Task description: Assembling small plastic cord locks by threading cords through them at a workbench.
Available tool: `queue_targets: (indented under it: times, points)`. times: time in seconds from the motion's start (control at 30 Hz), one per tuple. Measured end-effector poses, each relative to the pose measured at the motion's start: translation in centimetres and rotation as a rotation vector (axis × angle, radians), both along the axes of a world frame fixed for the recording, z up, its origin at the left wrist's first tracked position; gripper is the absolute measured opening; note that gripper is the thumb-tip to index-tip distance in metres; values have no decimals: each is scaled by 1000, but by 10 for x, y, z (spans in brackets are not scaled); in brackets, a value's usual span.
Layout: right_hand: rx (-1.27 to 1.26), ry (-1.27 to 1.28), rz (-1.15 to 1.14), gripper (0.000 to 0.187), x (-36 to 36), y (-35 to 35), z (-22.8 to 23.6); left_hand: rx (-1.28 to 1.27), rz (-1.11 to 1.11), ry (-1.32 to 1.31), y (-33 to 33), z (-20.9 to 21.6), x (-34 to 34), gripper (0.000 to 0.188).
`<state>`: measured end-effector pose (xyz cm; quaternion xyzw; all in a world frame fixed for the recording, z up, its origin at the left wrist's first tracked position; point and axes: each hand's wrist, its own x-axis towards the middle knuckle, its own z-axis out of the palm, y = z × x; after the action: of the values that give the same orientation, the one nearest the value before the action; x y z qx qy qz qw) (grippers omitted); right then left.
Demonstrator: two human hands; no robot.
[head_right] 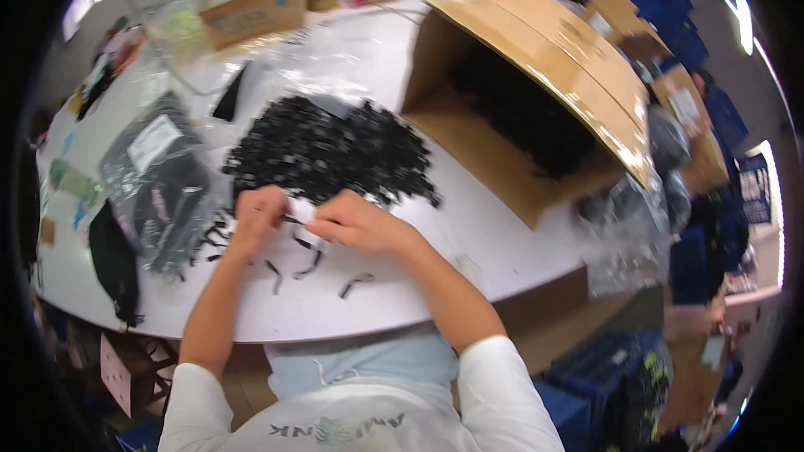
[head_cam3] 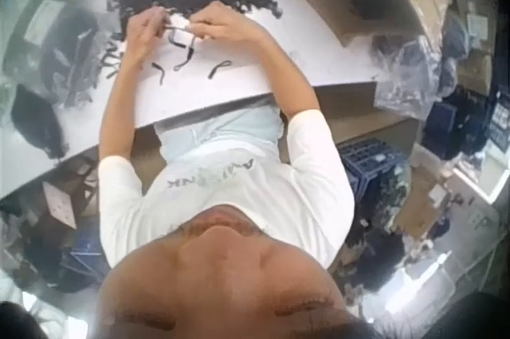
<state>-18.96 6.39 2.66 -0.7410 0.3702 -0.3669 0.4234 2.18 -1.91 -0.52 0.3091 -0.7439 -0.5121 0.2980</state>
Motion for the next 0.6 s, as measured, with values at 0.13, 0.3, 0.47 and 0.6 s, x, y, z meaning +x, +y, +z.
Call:
queue_targets:
  times: [0.13,0.3,0.47,0.6]
  points:
    - [126,-323,-195,25,-46,10,-2,30,33,34,-8,-5,-5,35]
    - [1,-1424,-1073,27,-107,14,-12,-264,124,-39,1,1,-23,20]
    - [141,-1132,-864,16,-60,2,-14,-376,121,-324,5,8,-13,20]
    - [250,-874,-855,10,-40,0,-13,-479,99,-517,7,12,-14,23]
